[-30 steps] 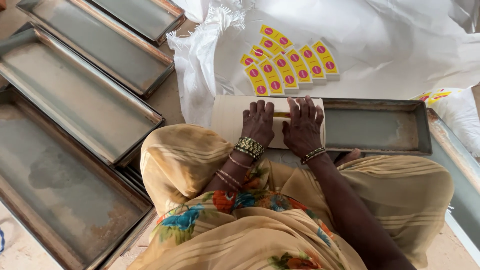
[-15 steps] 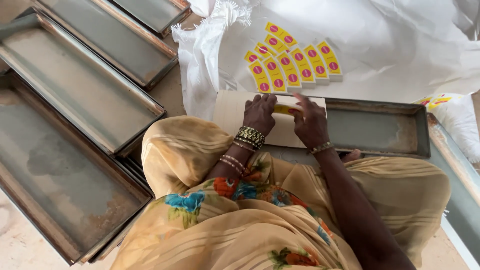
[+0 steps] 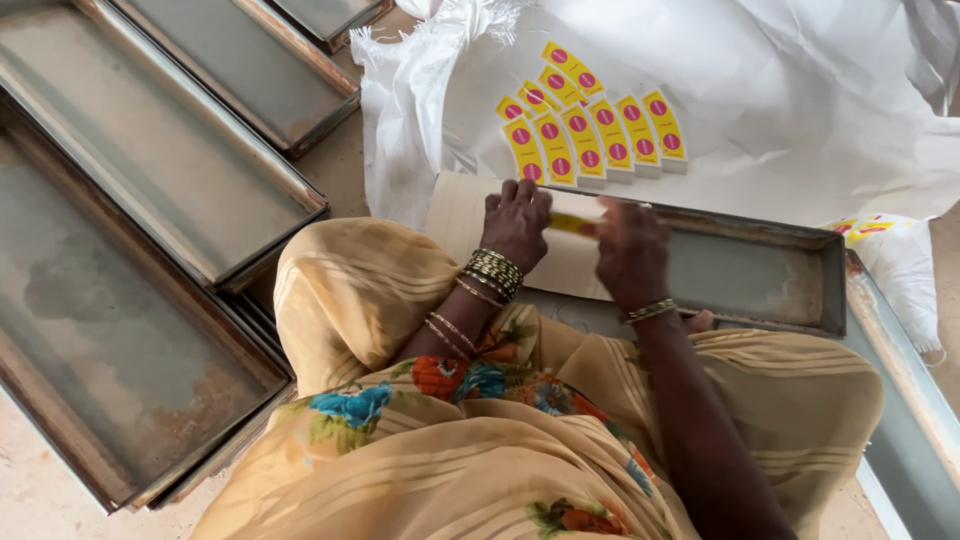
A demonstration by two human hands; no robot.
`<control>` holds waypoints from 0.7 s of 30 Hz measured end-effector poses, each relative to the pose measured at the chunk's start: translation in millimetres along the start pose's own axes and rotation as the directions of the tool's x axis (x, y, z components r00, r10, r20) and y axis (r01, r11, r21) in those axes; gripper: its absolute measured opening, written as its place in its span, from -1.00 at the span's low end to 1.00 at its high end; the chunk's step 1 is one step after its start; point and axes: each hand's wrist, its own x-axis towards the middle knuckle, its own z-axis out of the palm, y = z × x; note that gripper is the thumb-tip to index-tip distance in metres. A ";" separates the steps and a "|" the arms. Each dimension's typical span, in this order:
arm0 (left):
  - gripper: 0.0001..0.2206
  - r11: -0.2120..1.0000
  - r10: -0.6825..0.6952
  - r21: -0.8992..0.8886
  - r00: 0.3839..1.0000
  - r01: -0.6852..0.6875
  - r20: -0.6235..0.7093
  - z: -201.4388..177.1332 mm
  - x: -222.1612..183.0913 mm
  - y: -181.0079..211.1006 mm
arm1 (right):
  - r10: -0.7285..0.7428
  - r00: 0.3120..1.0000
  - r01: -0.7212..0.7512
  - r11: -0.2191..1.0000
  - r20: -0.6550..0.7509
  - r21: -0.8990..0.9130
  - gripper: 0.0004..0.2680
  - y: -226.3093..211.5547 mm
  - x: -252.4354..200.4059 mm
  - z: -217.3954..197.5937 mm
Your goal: The person picks up flat yellow matchbox labels and wraps them around matchbox inner trays by hand.
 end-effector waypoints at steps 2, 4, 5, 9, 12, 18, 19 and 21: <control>-0.76 0.997 0.009 0.077 1.000 -0.011 0.024 2.2 1.8 -0.6 | 0.013 0.999 -0.012 0.999 0.032 -0.042 -0.74 -2.6 -1.9 8.7; -0.74 0.987 0.014 0.156 0.999 -0.021 0.045 -0.4 2.9 -2.0 | 0.024 0.998 -0.019 0.996 0.062 -0.082 -0.74 -5.6 -2.1 14.2; -0.74 0.985 0.013 0.171 0.999 -0.019 0.036 -3.1 3.2 -2.2 | 0.050 0.997 -0.045 0.996 0.061 -0.073 -0.77 -6.4 -1.9 14.6; -0.76 0.999 0.004 -0.036 0.999 -0.005 -0.050 -15.3 9.9 2.0 | 0.136 0.991 -0.136 0.990 0.011 0.024 -0.83 5.8 -6.2 16.5; -0.76 0.848 -0.026 -0.529 0.998 -0.010 -0.061 -42.8 11.8 22.8 | 0.243 0.970 -0.238 0.937 0.012 0.255 -0.83 6.6 -3.7 10.2; -0.73 0.910 0.327 -0.211 0.931 -0.356 -0.163 -37.4 0.4 35.1 | 0.324 0.933 -0.357 0.889 0.159 0.285 -0.78 -2.4 -1.6 17.2; -0.73 0.911 0.322 -0.212 0.932 -0.353 -0.166 -34.9 0.9 32.7 | 0.319 0.934 -0.354 0.891 0.162 0.284 -0.78 -1.4 -3.3 17.1; -0.67 0.922 0.301 -0.181 0.927 -0.342 -0.223 -31.9 2.7 26.1 | 0.361 0.916 -0.399 0.861 0.175 0.315 -0.81 -0.9 -5.4 18.8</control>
